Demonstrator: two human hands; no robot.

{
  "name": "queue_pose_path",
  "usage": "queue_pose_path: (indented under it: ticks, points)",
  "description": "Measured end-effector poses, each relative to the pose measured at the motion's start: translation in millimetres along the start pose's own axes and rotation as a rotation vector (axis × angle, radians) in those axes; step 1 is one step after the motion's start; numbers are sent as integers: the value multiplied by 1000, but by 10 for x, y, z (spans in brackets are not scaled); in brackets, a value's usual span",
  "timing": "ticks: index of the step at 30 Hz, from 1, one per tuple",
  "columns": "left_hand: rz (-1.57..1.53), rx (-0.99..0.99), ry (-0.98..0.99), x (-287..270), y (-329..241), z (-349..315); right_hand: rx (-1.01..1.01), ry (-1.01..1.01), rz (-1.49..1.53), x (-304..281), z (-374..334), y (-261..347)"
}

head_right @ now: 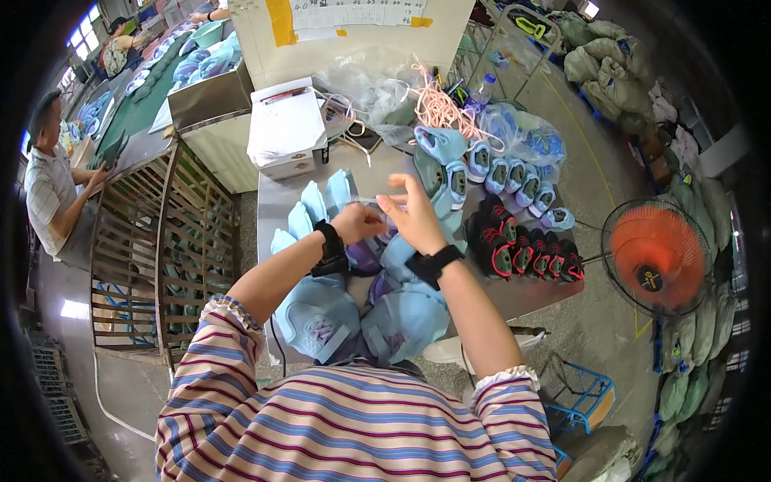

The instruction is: The recorder is sorting and organizing shoe uppers at a manufacturing workstation and placing them in a bin.

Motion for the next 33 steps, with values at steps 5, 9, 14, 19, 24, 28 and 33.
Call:
queue_pose_path:
  ticks: [5,9,14,19,24,28,33]
  points:
    - [-367,-217,-311,-465,170,-65,-295,214,-963,246,-139,-322]
    - [-387,-43,-201,-504,111,-11,-283,205,-1087,337,-50,-446]
    - [302,70,-329,-806,37,21,-140,41,-1251,-255,415,-598]
    - [173,-124,-388,-1109,213,-16,-69,-89,-1110,-616,510,-462]
    - [-210,-130,-438,-1197,56,51,25,-66,-376,-724,507,-629]
    - [-51,-132,-256,-1115,-149,154,62,3,-85,-747,426,-631]
    - [571,36,-321,-1228,-302,221,95,155,-181,-705,356,-453]
Point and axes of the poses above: each hand's wrist, its own z-axis towards the middle knuckle, its own x-axis out of the palm, y = z × x, the point moved 8 cm from there along z, towards the middle knuckle, and after that the axes turned 2 degrees about -y, right-handed, at the moved point
